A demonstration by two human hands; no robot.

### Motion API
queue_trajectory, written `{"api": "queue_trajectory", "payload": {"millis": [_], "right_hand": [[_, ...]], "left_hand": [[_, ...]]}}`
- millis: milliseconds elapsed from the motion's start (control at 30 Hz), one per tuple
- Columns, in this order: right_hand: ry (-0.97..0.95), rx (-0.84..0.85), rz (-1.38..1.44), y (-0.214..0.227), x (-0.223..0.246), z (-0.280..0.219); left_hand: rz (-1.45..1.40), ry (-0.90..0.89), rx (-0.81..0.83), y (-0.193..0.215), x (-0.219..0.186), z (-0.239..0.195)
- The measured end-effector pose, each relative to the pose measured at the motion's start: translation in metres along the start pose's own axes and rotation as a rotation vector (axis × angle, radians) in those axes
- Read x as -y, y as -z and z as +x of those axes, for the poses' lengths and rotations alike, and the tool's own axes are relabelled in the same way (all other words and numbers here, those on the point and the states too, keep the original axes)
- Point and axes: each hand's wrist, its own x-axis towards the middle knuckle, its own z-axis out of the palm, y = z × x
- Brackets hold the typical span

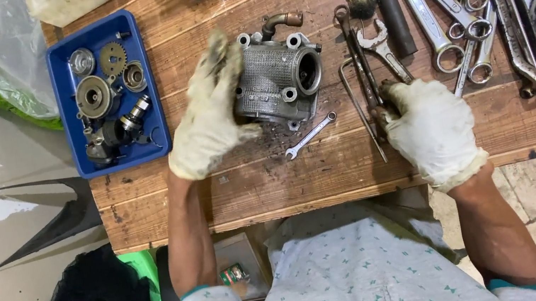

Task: A person uses a small tool to pry and extract components from a motorcycle engine cylinder head on a workbench.

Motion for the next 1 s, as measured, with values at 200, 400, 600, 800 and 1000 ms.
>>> {"api": "queue_trajectory", "payload": {"millis": [200, 400, 600, 800, 1000], "right_hand": [[-0.029, -0.022, 0.206, -0.013, -0.007, 0.004], [-0.059, 0.051, 0.425, 0.006, 0.008, 0.007], [-0.234, 0.206, 0.468, 0.029, 0.03, 0.004], [-0.173, 0.09, 0.456, 0.025, 0.032, -0.006], [-0.086, 0.029, 0.52, 0.022, 0.033, -0.011]], "left_hand": [[-0.131, -0.108, 0.234, -0.003, 0.035, 0.028], [-0.123, 0.023, 0.207, 0.012, 0.007, 0.024], [-0.09, 0.044, 0.157, 0.002, 0.011, 0.02], [0.026, 0.133, 0.076, -0.014, 0.001, 0.016], [0.046, 0.247, 0.063, -0.029, -0.011, 0.018]]}}
